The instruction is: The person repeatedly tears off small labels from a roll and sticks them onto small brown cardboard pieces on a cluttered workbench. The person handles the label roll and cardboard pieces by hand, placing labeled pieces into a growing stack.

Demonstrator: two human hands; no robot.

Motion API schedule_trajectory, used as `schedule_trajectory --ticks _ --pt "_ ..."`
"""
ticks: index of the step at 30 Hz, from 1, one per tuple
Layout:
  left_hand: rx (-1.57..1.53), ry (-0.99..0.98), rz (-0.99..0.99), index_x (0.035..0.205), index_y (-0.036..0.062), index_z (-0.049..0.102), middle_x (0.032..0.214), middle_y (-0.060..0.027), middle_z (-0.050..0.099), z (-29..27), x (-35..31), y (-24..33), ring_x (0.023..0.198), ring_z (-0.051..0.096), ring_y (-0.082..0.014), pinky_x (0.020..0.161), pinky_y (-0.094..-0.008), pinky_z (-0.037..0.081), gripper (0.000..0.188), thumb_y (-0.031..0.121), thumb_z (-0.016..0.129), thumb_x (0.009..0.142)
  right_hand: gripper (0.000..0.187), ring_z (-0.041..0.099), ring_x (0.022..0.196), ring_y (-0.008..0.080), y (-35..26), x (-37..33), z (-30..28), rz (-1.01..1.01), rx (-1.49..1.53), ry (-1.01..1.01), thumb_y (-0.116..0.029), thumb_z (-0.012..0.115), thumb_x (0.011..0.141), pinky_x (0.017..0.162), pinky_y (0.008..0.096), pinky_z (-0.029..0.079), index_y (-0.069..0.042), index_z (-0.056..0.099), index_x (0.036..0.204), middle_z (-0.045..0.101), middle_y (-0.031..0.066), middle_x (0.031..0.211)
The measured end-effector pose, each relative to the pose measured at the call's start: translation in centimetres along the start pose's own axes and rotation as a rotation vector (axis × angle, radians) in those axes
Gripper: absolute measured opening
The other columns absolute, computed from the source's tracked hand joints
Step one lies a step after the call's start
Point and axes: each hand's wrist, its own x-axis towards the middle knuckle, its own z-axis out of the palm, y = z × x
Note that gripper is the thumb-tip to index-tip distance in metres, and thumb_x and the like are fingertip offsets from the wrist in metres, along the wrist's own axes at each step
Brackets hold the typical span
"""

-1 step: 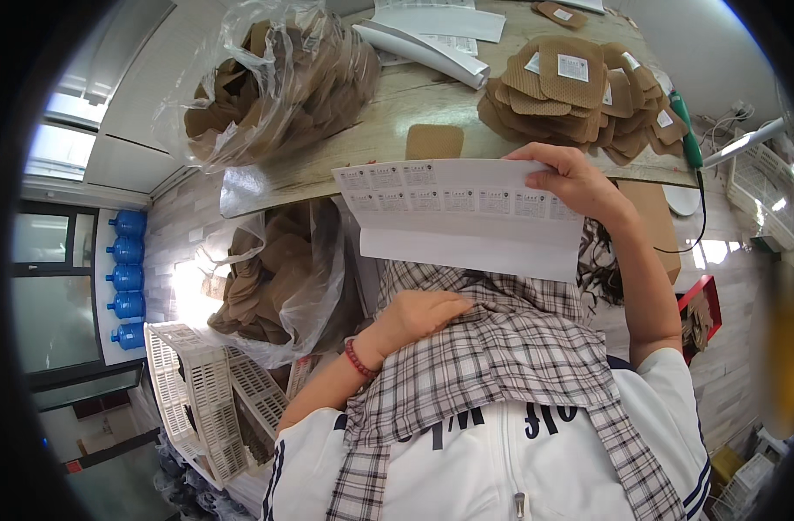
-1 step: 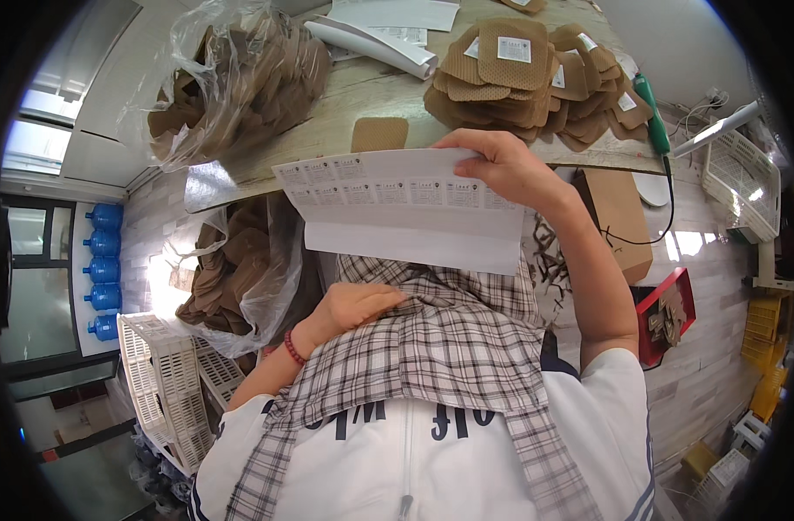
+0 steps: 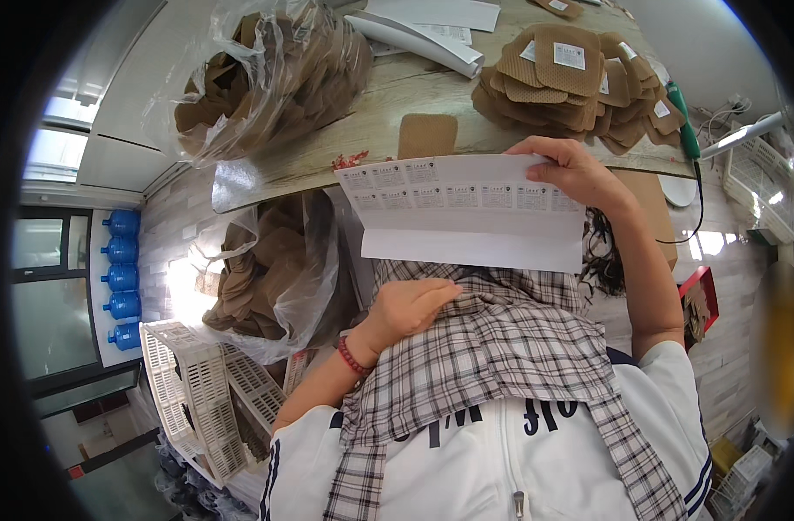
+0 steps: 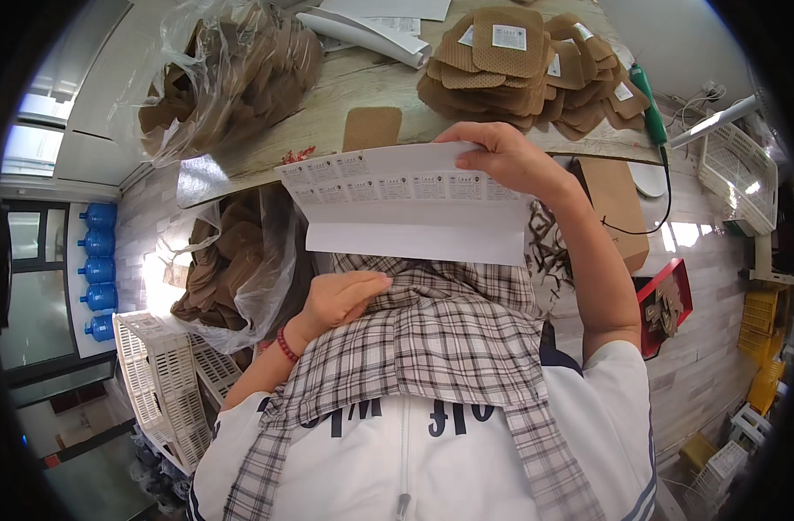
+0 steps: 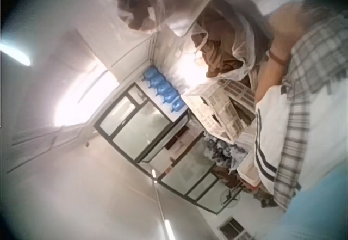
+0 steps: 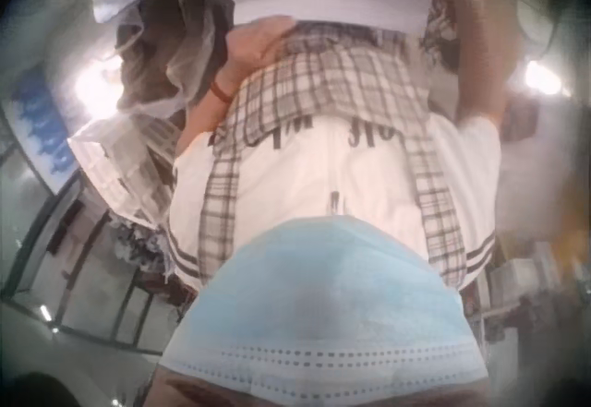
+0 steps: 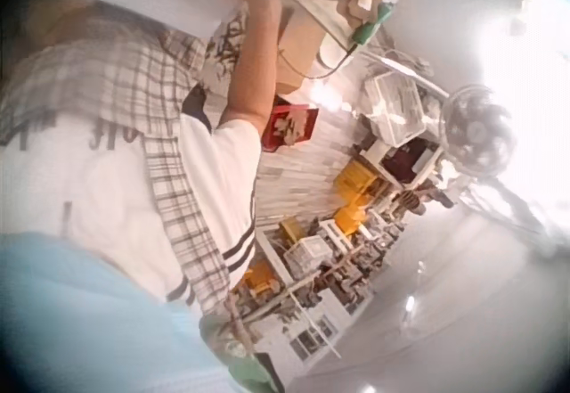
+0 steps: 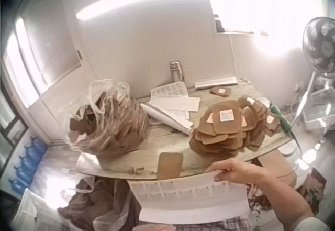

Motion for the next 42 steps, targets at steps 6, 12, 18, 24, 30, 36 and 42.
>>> schedule_trajectory --ticks 6,12,18,24,30,36,42 --pt "0.449 0.242 -0.173 0.107 0.0033 0.072 0.108 -0.01 0.068 -2.7 4.3 -1.8 0.102 0.062 -0.0273 0.093 -0.0436 0.047 0.023 0.005 0.068 0.084 0.03 0.06 0.091 0.0082 5.3 -0.1 -0.1 0.115 0.135 -0.156 0.003 0.065 0.087 0.085 0.0246 0.049 -0.001 0.067 0.117 0.068 0.0 0.099" --pt "0.181 0.121 -0.405 0.103 0.0046 0.073 0.096 -0.0078 0.065 1.2 3.3 -7.1 0.091 0.061 -0.0271 0.087 -0.0401 0.047 0.019 0.01 0.068 0.085 0.032 0.061 0.095 0.0089 8.5 0.5 1.4 0.165 0.095 -0.213 0.003 0.063 0.085 0.087 0.0247 0.049 0.0 0.066 0.117 0.068 0.0012 0.102" --pt "-0.051 0.148 -0.569 0.097 0.003 0.073 0.091 -0.0087 0.065 3.4 2.6 -10.2 0.086 0.063 -0.0276 0.078 -0.0371 0.05 0.015 0.008 0.07 0.083 0.035 0.062 0.098 0.015 9.6 0.3 3.5 0.298 0.038 -0.104 0.0 0.066 0.083 0.089 0.0292 0.049 -0.003 0.067 0.117 0.068 0.0039 0.105" --pt "-0.205 0.176 -0.621 0.094 0.0011 0.071 0.088 -0.0097 0.065 4.0 2.4 -11.6 0.08 0.065 -0.0272 0.072 -0.0366 0.05 0.011 0.006 0.07 0.084 0.032 0.058 0.099 0.0278 7.1 1.0 9.3 -0.252 -0.631 0.416 -0.007 0.078 0.075 0.088 0.0388 0.049 -0.011 0.073 0.106 0.065 0.0065 0.102" --pt "-0.28 0.126 -0.655 0.094 -0.0021 0.07 0.086 -0.0082 0.064 3.1 3.5 -11.2 0.078 0.064 -0.0186 0.071 -0.0299 0.05 0.01 0.002 0.069 0.085 0.027 0.06 0.09 0.0238 6.8 2.9 13.7 -0.407 -0.648 0.483 -0.006 0.077 0.075 0.081 0.0356 0.049 -0.01 0.074 0.102 0.066 0.0035 0.096" --pt "-0.364 0.097 -0.704 0.095 -0.0041 0.07 0.085 -0.0071 0.063 3.2 3.4 -12.2 0.078 0.063 -0.0137 0.071 -0.0258 0.049 0.01 0.0 0.069 0.086 0.028 0.062 0.081 0.0236 7.5 3.2 14.7 -0.55 -0.79 0.569 -0.006 0.075 0.071 0.077 0.0359 0.051 -0.012 0.075 0.099 0.068 0.0027 0.094" --pt "-0.416 0.111 -0.717 0.092 -0.0004 0.071 0.087 -0.0093 0.065 3.7 3.3 -12.9 0.077 0.065 -0.0243 0.069 -0.0339 0.05 0.009 0.005 0.068 0.085 0.026 0.063 0.084 0.0243 7.5 3.2 14.8 -0.531 -0.802 0.562 -0.005 0.074 0.072 0.079 0.0354 0.051 -0.011 0.075 0.097 0.069 0.0031 0.094"
